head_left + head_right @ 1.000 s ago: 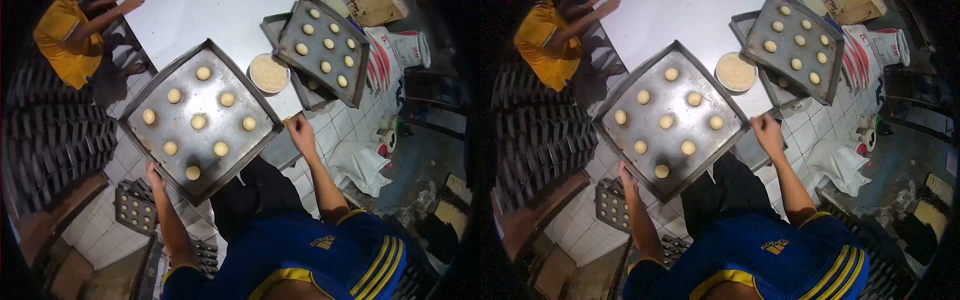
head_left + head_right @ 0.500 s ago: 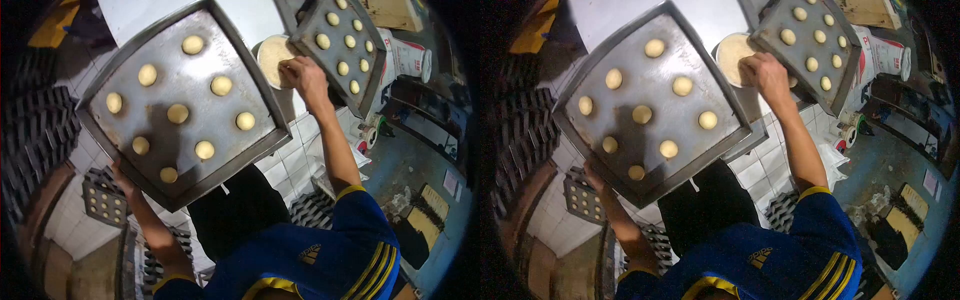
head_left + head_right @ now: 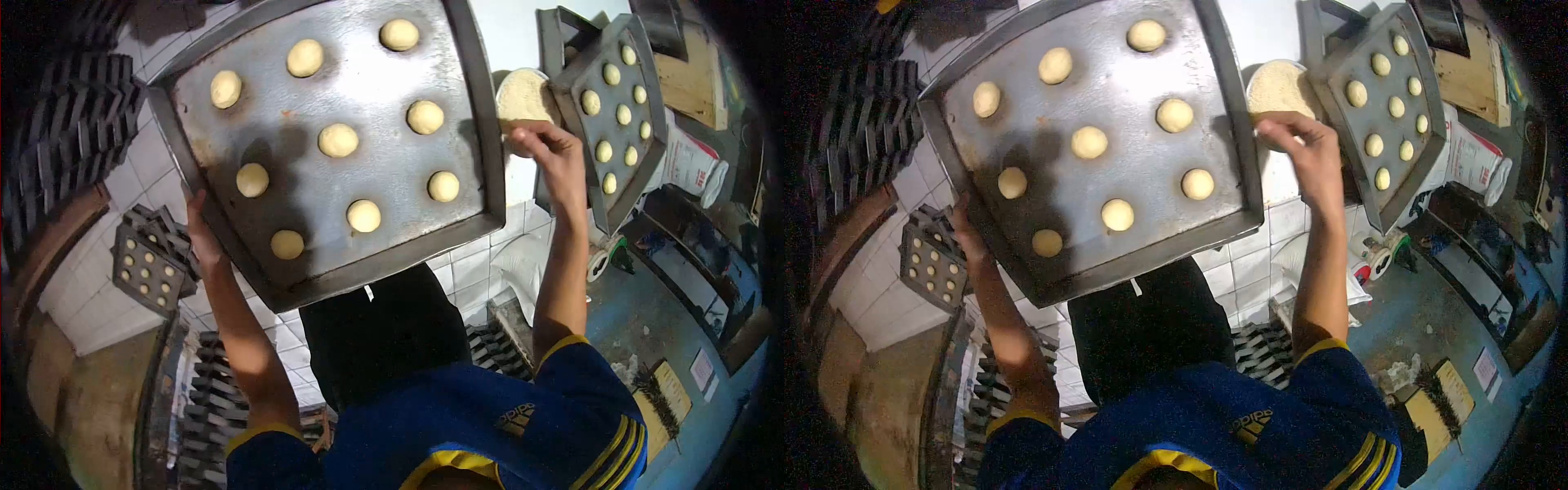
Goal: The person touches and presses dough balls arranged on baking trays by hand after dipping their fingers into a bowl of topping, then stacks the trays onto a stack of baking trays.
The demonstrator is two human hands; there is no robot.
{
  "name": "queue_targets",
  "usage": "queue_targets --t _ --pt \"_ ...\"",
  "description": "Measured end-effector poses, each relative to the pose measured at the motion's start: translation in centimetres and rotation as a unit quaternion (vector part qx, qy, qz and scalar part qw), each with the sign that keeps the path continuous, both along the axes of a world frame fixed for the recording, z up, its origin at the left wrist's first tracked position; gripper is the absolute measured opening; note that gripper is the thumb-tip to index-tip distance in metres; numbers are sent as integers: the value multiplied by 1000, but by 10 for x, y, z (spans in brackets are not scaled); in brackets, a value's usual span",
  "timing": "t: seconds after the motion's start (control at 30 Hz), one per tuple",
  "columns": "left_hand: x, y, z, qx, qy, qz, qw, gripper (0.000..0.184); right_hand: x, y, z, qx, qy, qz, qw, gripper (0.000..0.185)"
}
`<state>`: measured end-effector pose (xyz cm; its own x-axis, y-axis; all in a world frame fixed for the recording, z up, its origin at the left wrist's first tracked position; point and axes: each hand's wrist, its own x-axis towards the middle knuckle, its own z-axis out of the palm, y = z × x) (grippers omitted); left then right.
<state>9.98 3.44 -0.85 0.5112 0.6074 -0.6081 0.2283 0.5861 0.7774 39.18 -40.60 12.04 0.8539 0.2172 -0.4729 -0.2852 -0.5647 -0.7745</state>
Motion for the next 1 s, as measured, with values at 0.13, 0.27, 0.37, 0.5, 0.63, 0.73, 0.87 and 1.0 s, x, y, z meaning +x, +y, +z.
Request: queue_targets --t 0.13,0.27,0.37,0.5,0.63,0.73,0.87,1.0 --pt "3 2 3 -6 -24 -13 1000 66 -47 92 -8 31 -71 170 982 16" --pt "-1 7 -10 -63 18 37 997 66 -75 153 -49 61 -217 232 946 17" --pt "7 5 -2 -41 -48 -29 998 64 -75 170 -71 21 -340 293 893 17" --pt "10 2 0 -34 -60 -26 997 61 -78 171 -90 -32 -414 331 847 22" --pt "7 5 -1 -46 9 -8 999 62 -86 164 -91 -84 -449 383 803 36" --pt "12 2 5 -37 -38 -28 998 62 -95 160 -82 -128 -426 417 793 48" --pt "16 1 8 -29 -63 -33 997 62 -88 140 -56 -115 -365 434 815 55" --pt "13 0 7 -19 -52 -29 998 62 -47 79 -22 -109 -446 159 874 28"
